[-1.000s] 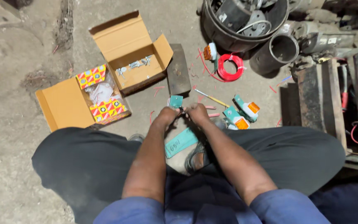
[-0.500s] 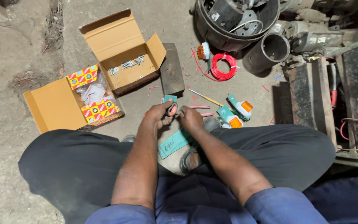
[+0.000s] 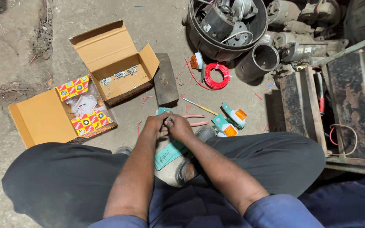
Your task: The person sits on the floor and assembles small electrical components, likely vehicle turn signals. They connect red wires to the back of the components, secure them with screws using a screwdriver, and use pliers to manipulate the wires. The person works on multiple units sequentially.
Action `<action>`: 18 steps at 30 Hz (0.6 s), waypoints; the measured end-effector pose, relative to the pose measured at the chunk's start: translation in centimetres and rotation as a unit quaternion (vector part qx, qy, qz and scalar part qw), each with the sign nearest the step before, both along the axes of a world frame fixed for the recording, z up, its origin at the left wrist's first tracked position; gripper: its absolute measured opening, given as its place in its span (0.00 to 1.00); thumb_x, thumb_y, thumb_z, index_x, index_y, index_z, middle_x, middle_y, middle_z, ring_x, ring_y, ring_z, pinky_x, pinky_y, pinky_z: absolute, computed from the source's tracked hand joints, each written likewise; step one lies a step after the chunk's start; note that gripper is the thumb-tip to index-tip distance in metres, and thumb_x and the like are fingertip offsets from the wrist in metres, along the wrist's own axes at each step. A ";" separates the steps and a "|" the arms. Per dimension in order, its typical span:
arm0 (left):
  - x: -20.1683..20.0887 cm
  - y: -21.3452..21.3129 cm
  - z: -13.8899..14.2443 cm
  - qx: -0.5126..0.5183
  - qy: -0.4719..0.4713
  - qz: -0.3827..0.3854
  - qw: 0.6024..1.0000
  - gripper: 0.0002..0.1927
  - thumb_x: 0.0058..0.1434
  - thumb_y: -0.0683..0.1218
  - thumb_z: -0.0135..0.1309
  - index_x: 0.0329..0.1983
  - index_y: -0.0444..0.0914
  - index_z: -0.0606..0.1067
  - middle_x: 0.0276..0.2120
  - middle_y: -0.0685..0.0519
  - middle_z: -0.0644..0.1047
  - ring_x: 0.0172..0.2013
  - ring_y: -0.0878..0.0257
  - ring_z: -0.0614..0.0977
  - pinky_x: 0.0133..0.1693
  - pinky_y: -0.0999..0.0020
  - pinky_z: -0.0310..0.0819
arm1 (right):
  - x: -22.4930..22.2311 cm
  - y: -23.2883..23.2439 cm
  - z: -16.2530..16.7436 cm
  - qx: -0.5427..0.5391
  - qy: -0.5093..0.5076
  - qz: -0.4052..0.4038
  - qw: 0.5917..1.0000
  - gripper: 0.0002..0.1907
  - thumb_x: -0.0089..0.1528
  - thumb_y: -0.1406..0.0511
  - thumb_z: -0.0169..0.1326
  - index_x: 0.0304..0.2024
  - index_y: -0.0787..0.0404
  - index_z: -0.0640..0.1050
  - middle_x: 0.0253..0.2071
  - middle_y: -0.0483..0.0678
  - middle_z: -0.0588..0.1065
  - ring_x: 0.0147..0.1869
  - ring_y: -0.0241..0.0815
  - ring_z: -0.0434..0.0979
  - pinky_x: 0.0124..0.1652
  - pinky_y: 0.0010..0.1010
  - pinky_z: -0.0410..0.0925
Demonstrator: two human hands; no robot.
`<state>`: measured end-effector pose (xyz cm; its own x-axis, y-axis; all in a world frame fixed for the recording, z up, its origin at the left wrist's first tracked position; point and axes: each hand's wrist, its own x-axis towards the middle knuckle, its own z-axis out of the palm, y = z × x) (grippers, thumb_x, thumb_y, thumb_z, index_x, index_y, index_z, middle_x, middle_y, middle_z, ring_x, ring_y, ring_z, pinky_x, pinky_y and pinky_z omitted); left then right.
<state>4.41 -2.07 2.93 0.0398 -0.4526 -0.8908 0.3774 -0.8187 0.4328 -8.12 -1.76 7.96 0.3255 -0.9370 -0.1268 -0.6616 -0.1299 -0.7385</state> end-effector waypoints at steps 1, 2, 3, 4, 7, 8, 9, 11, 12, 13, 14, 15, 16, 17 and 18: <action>0.1 0.1 -0.1 0.015 0.015 0.006 1.000 0.16 0.59 0.53 0.66 0.32 0.35 0.77 0.23 0.52 0.76 0.18 0.61 0.75 0.22 0.65 0.75 | 0.3 -0.1 0.3 0.054 -0.039 -0.023 0.998 0.09 0.63 0.63 0.58 0.37 0.63 0.79 0.33 0.57 0.79 0.36 0.54 0.81 0.38 0.46 0.72; 0.3 0.2 -0.2 0.006 0.041 0.015 0.999 0.15 0.59 0.53 0.64 0.33 0.37 0.78 0.23 0.53 0.76 0.20 0.62 0.76 0.24 0.64 0.78 | 0.6 -0.4 0.6 0.105 -0.074 -0.047 0.991 0.09 0.63 0.63 0.57 0.37 0.64 0.79 0.32 0.55 0.80 0.35 0.49 0.82 0.38 0.43 0.73; 0.2 0.3 -0.3 -0.008 0.072 0.024 0.997 0.14 0.59 0.53 0.63 0.33 0.38 0.78 0.23 0.54 0.75 0.21 0.62 0.77 0.25 0.62 0.80 | 0.8 -0.7 1.2 0.155 -0.086 -0.067 0.982 0.10 0.64 0.63 0.58 0.36 0.66 0.79 0.31 0.55 0.80 0.34 0.47 0.80 0.36 0.42 0.72; 0.2 0.3 -0.4 0.012 0.093 0.007 0.996 0.15 0.60 0.56 0.60 0.33 0.39 0.78 0.23 0.53 0.75 0.22 0.59 0.78 0.26 0.61 0.79 | 0.9 -1.0 1.9 0.201 -0.099 -0.087 0.971 0.11 0.65 0.64 0.58 0.35 0.69 0.79 0.30 0.56 0.79 0.33 0.45 0.78 0.34 0.40 0.71; -0.1 0.5 -0.4 0.013 0.078 -0.040 0.996 0.20 0.60 0.62 0.57 0.33 0.42 0.78 0.24 0.54 0.75 0.24 0.59 0.76 0.28 0.59 0.77 | 1.0 -1.5 3.5 0.393 -0.263 -0.208 0.856 0.07 0.63 0.65 0.56 0.37 0.63 0.79 0.30 0.49 0.80 0.34 0.43 0.81 0.34 0.37 0.72; -0.1 0.5 -0.5 0.009 0.056 -0.050 0.997 0.21 0.59 0.64 0.57 0.33 0.42 0.78 0.25 0.55 0.75 0.24 0.61 0.75 0.29 0.60 0.77 | 1.0 -1.5 4.0 0.394 -0.257 -0.202 0.859 0.07 0.63 0.65 0.56 0.36 0.63 0.79 0.30 0.50 0.81 0.34 0.44 0.81 0.34 0.38 0.71; -0.1 0.5 -0.5 -0.009 0.041 -0.039 0.998 0.19 0.57 0.61 0.61 0.32 0.40 0.79 0.25 0.55 0.76 0.24 0.62 0.76 0.29 0.60 0.79 | 0.9 -1.5 4.4 0.401 -0.249 -0.198 0.859 0.07 0.62 0.64 0.56 0.35 0.63 0.78 0.30 0.52 0.81 0.34 0.46 0.81 0.34 0.38 0.71; 0.0 0.5 -0.2 -0.032 0.010 -0.019 0.999 0.18 0.52 0.56 0.68 0.30 0.37 0.80 0.26 0.54 0.78 0.25 0.63 0.78 0.30 0.59 0.83 | 0.7 -1.1 4.8 0.217 -0.040 -0.127 0.967 0.10 0.61 0.63 0.58 0.33 0.65 0.79 0.29 0.56 0.79 0.34 0.52 0.81 0.36 0.44 0.71; 0.2 0.3 -0.3 -0.014 -0.008 -0.021 1.000 0.19 0.53 0.57 0.69 0.30 0.37 0.79 0.27 0.54 0.77 0.24 0.62 0.77 0.29 0.60 0.79 | 0.6 -1.0 5.0 0.110 0.064 -0.081 0.989 0.11 0.61 0.62 0.59 0.32 0.65 0.79 0.29 0.58 0.78 0.34 0.56 0.80 0.37 0.46 0.71; 0.3 0.2 -0.1 0.005 -0.023 -0.025 0.999 0.20 0.53 0.58 0.70 0.29 0.37 0.78 0.27 0.55 0.76 0.23 0.62 0.75 0.28 0.61 0.75 | 0.6 -0.8 5.1 0.080 0.063 -0.079 0.992 0.10 0.60 0.63 0.58 0.33 0.65 0.78 0.31 0.59 0.78 0.36 0.58 0.80 0.38 0.47 0.71; 0.4 0.2 0.2 0.027 -0.034 -0.034 0.998 0.22 0.54 0.59 0.71 0.29 0.37 0.77 0.28 0.55 0.75 0.23 0.61 0.73 0.28 0.63 0.71 | 0.5 -0.7 5.1 0.053 0.065 -0.080 0.993 0.09 0.60 0.63 0.58 0.34 0.64 0.78 0.33 0.60 0.78 0.38 0.60 0.80 0.40 0.48 0.72; 0.4 0.2 0.4 0.024 -0.012 -0.042 0.999 0.21 0.53 0.58 0.70 0.29 0.38 0.78 0.28 0.54 0.77 0.23 0.63 0.75 0.27 0.65 0.69 | 0.4 -0.6 5.1 0.021 0.070 -0.078 0.994 0.08 0.60 0.63 0.57 0.34 0.63 0.78 0.35 0.61 0.78 0.40 0.62 0.80 0.41 0.48 0.72; 0.5 0.1 0.7 0.011 0.010 -0.043 0.999 0.19 0.53 0.58 0.70 0.29 0.39 0.79 0.28 0.53 0.79 0.23 0.64 0.76 0.26 0.68 0.66 | 0.4 -0.5 5.1 0.040 0.086 -0.077 0.992 0.09 0.60 0.63 0.57 0.34 0.63 0.78 0.34 0.61 0.78 0.41 0.62 0.80 0.41 0.49 0.72; 0.5 -0.2 0.9 -0.007 0.030 -0.039 0.999 0.18 0.52 0.58 0.70 0.29 0.40 0.79 0.28 0.53 0.81 0.23 0.65 0.77 0.25 0.70 0.64 | 0.4 -0.5 5.1 0.055 0.102 -0.072 0.991 0.09 0.59 0.62 0.58 0.34 0.62 0.78 0.34 0.61 0.78 0.41 0.62 0.80 0.42 0.49 0.72; 0.4 -0.4 1.1 -0.025 0.042 -0.024 0.999 0.19 0.54 0.59 0.69 0.29 0.40 0.79 0.27 0.54 0.80 0.22 0.67 0.75 0.24 0.72 0.63 | 0.4 -0.4 5.1 0.077 0.114 -0.068 0.988 0.10 0.58 0.61 0.59 0.34 0.62 0.78 0.34 0.61 0.78 0.42 0.63 0.80 0.42 0.50 0.71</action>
